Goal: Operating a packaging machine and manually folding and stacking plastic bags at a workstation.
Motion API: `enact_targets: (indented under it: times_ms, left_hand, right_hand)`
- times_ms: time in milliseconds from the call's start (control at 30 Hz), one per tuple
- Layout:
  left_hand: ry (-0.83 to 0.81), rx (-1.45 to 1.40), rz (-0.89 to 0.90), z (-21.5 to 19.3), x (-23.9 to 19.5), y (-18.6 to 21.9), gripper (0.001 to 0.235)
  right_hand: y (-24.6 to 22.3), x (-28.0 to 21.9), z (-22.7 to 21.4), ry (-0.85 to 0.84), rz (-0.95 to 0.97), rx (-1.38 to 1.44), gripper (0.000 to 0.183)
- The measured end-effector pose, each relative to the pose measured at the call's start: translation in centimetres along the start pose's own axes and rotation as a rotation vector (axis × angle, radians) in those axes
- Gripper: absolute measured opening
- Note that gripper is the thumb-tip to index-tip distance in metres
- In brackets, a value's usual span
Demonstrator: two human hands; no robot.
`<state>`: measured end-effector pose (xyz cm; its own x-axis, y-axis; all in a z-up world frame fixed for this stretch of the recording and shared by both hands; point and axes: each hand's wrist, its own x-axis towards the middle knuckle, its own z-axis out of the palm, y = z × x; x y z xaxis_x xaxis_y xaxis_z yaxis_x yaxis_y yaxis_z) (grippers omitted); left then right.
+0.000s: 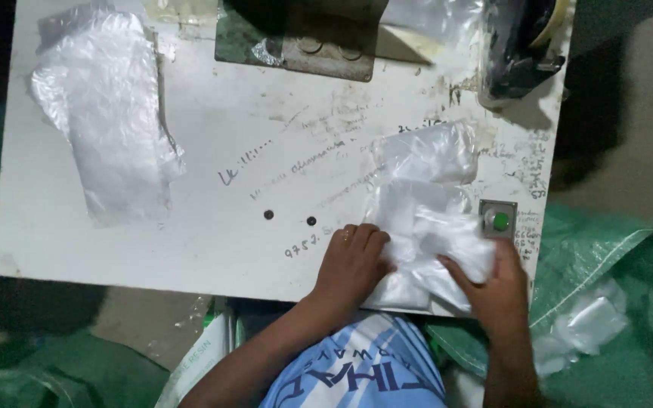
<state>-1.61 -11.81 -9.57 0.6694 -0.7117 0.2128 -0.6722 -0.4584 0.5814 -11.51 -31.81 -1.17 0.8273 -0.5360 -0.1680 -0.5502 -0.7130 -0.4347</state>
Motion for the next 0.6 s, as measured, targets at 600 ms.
enact_targets:
  times_ms: [600]
  left_hand:
    - [-0.121, -0.330, 0.054, -5.8, 1.5, -0.6, 0.030]
  right_hand:
    - [-2.9, -2.8, -1.1, 0.406, 0.163, 0.385, 0.057]
